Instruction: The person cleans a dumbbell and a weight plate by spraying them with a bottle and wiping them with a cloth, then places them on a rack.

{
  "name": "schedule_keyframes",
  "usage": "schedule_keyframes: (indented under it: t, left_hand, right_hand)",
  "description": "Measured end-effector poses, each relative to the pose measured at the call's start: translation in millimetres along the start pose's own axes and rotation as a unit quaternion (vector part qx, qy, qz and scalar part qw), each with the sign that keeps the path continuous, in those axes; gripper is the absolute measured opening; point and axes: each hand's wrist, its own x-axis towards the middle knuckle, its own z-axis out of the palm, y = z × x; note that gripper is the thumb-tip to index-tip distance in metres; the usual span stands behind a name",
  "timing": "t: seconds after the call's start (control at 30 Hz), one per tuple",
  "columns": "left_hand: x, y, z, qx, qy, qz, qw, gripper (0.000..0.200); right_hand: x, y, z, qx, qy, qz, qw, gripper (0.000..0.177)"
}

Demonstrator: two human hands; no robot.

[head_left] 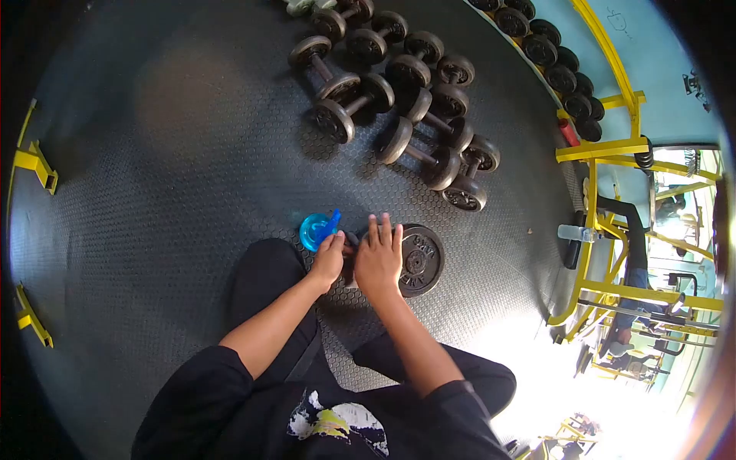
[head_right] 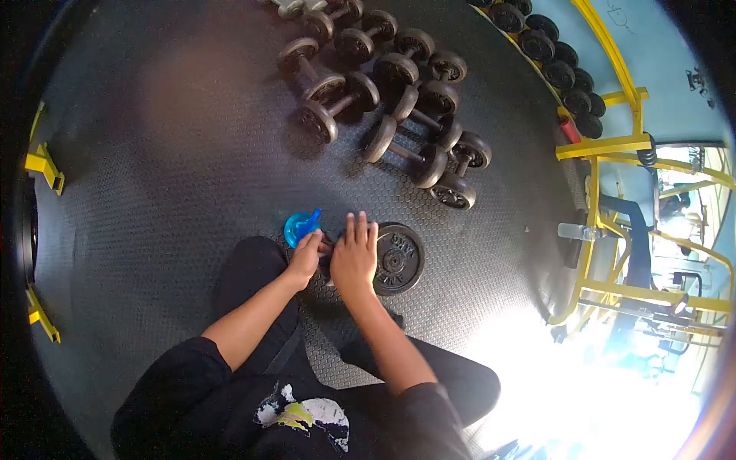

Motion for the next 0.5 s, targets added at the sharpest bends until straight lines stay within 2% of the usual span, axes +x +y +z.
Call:
schedule_keyframes:
  t: [0.03,0.07,0.1,0.17,0.23,0.27,0.3,0.37,0.43,0.47,0.5]
  left_hand:
    - [2.2,-9.1,-1.6,0.002,0.0,-0.004,1.0,0.044]
    - [4.4,-18.2,-1.0,-0.006,0.017,-0.017,1.0,0.041]
    - [0.9,-15.0,1.5,-0.014,0.034,-0.029,0.999,0.038]
    - [-1.5,-14.9,1.4,-0.022,-0.001,-0.044,0.999,0.035]
    - [-9.4,-11.1,6.8,-0.042,-0.091,-0.062,0.993,0.037]
    - [-14.5,-7.3,7.8,-0.081,-0.134,-0.061,0.986,0.031]
    - [-16.1,-9.0,6.3,-0.083,-0.132,-0.065,0.986,0.031]
    - [-19.9,-13.4,8.6,0.035,-0.177,-0.058,0.982,0.022]
    - [-39.5,0.6,18.9,-0.126,-0.245,-0.027,0.961,0.016]
    - [-43.8,2.8,30.2,-0.099,-0.217,0.112,0.965,0.017]
    - [-50.2,8.1,44.6,-0.069,-0.184,0.245,0.949,0.019]
  right_hand:
    - [-1.9,2.8,4.1,-0.126,-0.085,-0.053,0.987,0.043]
    - [-4.0,6.5,7.6,-0.249,-0.168,-0.107,0.948,0.042]
    - [-7.4,10.3,6.3,-0.248,-0.17,-0.105,0.948,0.042]
    - [-14.1,17.7,1.4,-0.291,-0.095,-0.197,0.931,0.039]
    - [-22.0,26.0,-3.9,-0.261,-0.064,-0.214,0.939,0.041]
    - [-27.9,30.2,-7.0,-0.192,-0.025,-0.239,0.952,0.043]
    - [-34.9,33.9,-11.9,-0.123,0.014,-0.262,0.957,0.044]
    - [-54.6,34.4,-40.4,-0.085,-0.018,-0.249,0.965,0.043]
    - [-63.9,38.3,-69.4,0.019,-0.029,-0.107,0.994,0.042]
    - [-60.8,45.5,-79.4,0.084,0.034,-0.051,0.995,0.037]
    - [-51.5,55.9,-80.1,0.086,0.033,-0.047,0.995,0.037]
